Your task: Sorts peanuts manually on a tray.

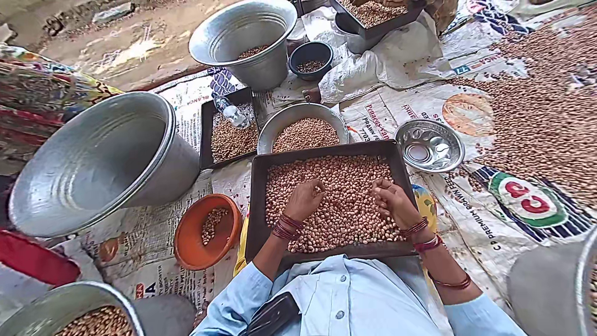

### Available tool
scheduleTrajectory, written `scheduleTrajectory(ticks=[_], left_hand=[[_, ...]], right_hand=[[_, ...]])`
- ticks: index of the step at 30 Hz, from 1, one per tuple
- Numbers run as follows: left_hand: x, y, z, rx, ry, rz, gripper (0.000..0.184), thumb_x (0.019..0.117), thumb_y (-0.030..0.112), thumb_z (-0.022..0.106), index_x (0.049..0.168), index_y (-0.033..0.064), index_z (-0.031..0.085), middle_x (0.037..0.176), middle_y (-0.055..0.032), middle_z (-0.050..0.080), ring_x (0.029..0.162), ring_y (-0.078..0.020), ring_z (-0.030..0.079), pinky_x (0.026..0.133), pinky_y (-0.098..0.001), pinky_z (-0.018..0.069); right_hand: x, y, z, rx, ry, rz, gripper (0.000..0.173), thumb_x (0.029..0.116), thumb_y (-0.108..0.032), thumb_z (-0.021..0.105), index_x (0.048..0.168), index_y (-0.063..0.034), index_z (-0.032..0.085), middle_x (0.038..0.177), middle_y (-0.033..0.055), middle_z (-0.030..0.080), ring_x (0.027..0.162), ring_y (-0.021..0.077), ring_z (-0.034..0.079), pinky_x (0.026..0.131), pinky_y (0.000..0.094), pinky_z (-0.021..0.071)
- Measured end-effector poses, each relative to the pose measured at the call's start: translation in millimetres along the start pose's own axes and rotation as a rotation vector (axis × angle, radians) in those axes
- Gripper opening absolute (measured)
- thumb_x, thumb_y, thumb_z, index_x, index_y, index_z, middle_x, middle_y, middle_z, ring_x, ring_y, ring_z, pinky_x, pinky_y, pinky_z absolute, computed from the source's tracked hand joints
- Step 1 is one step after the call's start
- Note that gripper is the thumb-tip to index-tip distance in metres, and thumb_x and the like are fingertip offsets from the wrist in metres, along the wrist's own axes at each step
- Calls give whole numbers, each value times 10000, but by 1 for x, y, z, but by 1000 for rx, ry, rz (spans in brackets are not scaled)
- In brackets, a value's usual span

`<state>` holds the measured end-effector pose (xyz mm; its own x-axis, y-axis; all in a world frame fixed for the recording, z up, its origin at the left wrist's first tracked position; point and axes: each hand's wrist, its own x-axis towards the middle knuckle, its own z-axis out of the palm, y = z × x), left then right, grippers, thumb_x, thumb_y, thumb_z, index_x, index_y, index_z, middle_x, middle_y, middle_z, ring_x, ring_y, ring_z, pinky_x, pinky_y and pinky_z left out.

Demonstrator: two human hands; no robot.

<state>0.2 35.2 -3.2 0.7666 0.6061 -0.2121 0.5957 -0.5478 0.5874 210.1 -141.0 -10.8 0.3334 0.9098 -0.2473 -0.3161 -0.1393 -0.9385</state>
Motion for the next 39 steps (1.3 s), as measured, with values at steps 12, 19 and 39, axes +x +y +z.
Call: scheduleTrajectory(ticks=[12,19,39], left_hand=[[5,27,28,-179,-618,67,339,1108,192,444,1221,-28,676,1051,-185,687,875,-228,627,840,-424,509],[6,-9,-1,-202,120,-92,313,1043,168,543,1323,69,639,974,-112,691,794,-190,627,797,-404,520],[-14,41,54,288,-186,171,275,1046,130,504,1202,5,693,1160,-229,698,1083,-398,692,882,-544,554]], right_hand=[[40,-29,5,-1252,229,103,269,1028,-217,615,1206,-51,729,1190,230,696,1124,421,663,943,604,493],[50,-20,14,-1343,181,81,276,1023,-212,618,1210,-37,721,1187,240,690,1105,427,668,907,610,501],[-30,13,19,-1110,28,-24,212,968,-186,672,1083,-39,773,984,188,721,915,328,691,838,510,537]])
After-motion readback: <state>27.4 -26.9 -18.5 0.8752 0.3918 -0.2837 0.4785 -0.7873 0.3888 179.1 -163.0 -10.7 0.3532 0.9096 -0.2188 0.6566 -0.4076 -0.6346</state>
